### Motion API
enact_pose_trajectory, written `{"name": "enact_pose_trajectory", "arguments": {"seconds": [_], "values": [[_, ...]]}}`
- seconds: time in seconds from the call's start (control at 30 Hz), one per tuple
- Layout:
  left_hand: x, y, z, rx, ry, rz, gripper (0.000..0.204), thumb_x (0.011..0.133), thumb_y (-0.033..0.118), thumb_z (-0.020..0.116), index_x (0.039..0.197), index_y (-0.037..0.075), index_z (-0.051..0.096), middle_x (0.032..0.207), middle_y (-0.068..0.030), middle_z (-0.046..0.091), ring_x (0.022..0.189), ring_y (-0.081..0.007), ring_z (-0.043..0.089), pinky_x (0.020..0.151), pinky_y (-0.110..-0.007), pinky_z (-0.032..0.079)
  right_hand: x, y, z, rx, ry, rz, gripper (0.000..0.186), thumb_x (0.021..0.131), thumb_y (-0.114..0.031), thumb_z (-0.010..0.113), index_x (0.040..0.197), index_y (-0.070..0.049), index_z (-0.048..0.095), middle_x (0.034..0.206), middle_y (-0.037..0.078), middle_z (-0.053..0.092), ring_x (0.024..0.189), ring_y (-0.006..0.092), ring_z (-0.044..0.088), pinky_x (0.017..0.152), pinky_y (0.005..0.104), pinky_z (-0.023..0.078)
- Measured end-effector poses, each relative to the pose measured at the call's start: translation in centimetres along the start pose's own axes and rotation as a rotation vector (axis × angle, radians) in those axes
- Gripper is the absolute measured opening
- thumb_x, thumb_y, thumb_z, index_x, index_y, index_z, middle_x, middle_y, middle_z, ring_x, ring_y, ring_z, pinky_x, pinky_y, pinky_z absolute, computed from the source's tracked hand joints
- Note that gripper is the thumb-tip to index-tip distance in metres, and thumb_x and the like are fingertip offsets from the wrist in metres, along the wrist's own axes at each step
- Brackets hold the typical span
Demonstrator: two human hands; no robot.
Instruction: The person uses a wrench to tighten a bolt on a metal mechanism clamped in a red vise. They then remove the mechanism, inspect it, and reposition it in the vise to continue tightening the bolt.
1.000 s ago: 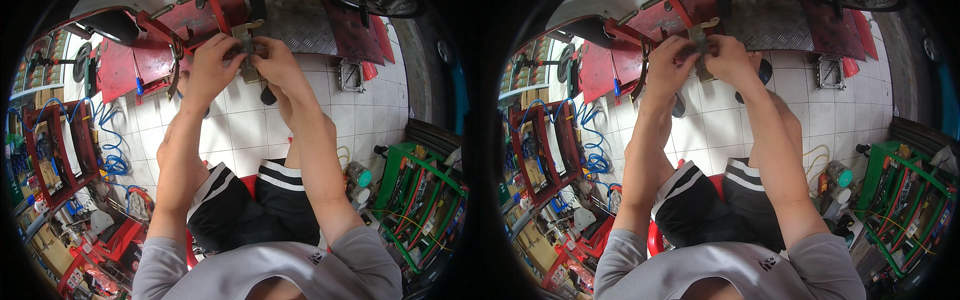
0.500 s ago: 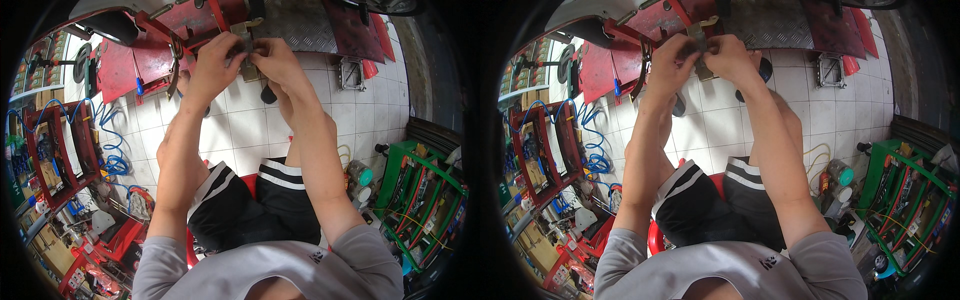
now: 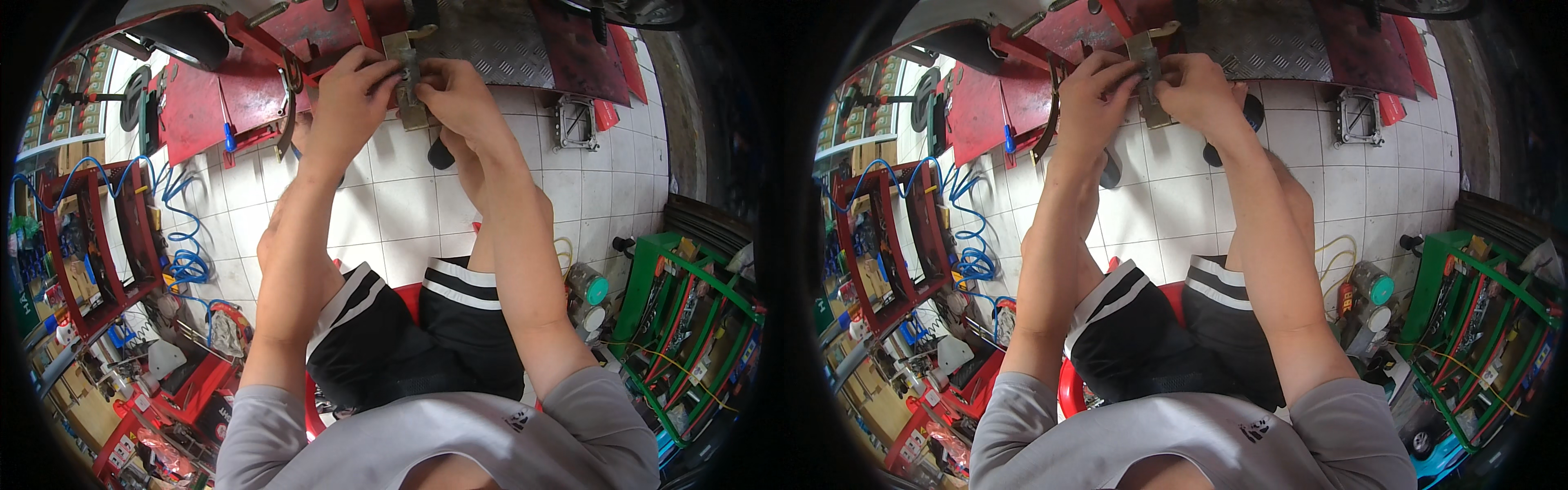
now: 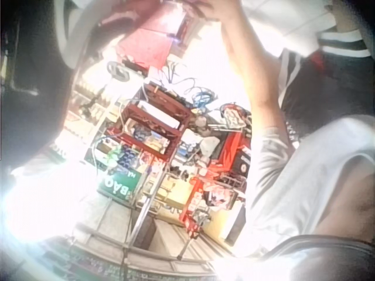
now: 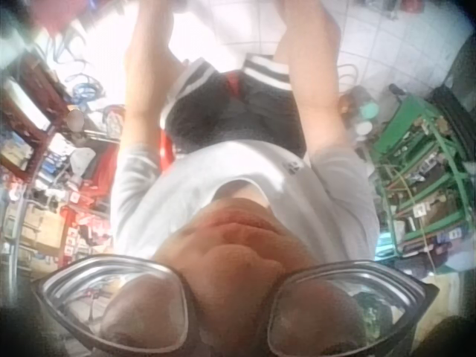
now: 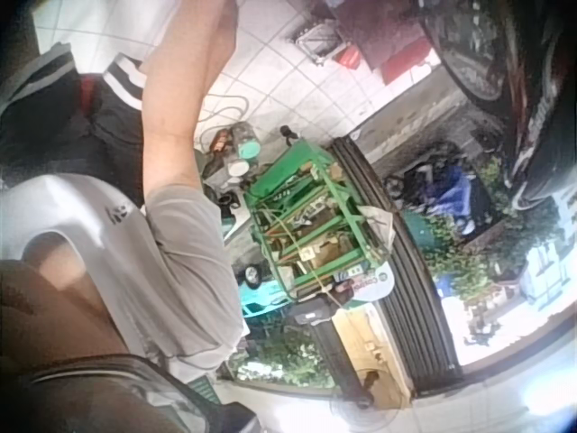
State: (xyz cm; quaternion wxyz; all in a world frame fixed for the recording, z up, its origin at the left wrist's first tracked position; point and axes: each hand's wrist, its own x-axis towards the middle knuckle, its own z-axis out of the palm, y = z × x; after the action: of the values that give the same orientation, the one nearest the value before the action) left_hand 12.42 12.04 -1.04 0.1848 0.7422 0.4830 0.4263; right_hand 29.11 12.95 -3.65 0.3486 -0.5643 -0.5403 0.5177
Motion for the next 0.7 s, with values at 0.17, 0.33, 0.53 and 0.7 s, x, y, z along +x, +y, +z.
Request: {"name": "enact_pose_trajectory", "arguments": {"seconds": [0.17,0.33,0.53,0.7], "values": [[-0.4,-0.1,0.7,0.01,0.018,-0.023,0.015,0.079,0.002,0.068,0.094,0.001,0.07,0.087,-0.011,0.064,0.074,-0.0291,0.064,0.065,-0.035,0.051,0.0,-0.2,0.2,-0.093,-0.003,-0.108,0.034,0.075,-0.013,0.058,0.105,-0.002,0.07,0.095,0.016,0.072,0.091,0.0307,0.069,0.083,0.0345,0.052],[-0.2,0.1,0.7,-0.003,-0.015,-0.082,0.014,0.079,0.003,0.068,0.093,0.001,0.068,0.083,-0.0098,0.063,0.068,-0.0248,0.062,0.061,-0.032,0.049,-0.3,-0.9,-0.7,-0.197,0.03,-0.03,0.034,0.074,-0.012,0.058,0.104,-0.003,0.07,0.096,0.018,0.072,0.093,0.0337,0.068,0.085,0.0361,0.052],[-0.9,-0.2,2.4,-0.066,0.015,-0.164,0.012,0.081,0.004,0.067,0.092,0.001,0.066,0.075,-0.0082,0.061,0.065,-0.017,0.06,0.059,-0.028,0.048,-0.2,-1.0,-8.8,-0.249,0.266,0.119,0.037,0.079,-0.009,0.058,0.113,0.003,0.066,0.095,0.013,0.07,0.089,0.0205,0.064,0.08,0.0299,0.05],[-2.8,-4.3,12.2,-0.246,-0.171,-0.513,0.019,0.08,0.012,0.069,0.095,0.001,0.067,0.08,-0.0119,0.069,0.074,-0.0199,0.067,0.068,-0.03,0.051,-0.6,1.7,-13.9,0.154,0.62,0.064,0.039,0.074,-0.009,0.058,0.109,0.006,0.067,0.093,0.016,0.072,0.084,0.0189,0.066,0.079,0.031,0.05]]}}
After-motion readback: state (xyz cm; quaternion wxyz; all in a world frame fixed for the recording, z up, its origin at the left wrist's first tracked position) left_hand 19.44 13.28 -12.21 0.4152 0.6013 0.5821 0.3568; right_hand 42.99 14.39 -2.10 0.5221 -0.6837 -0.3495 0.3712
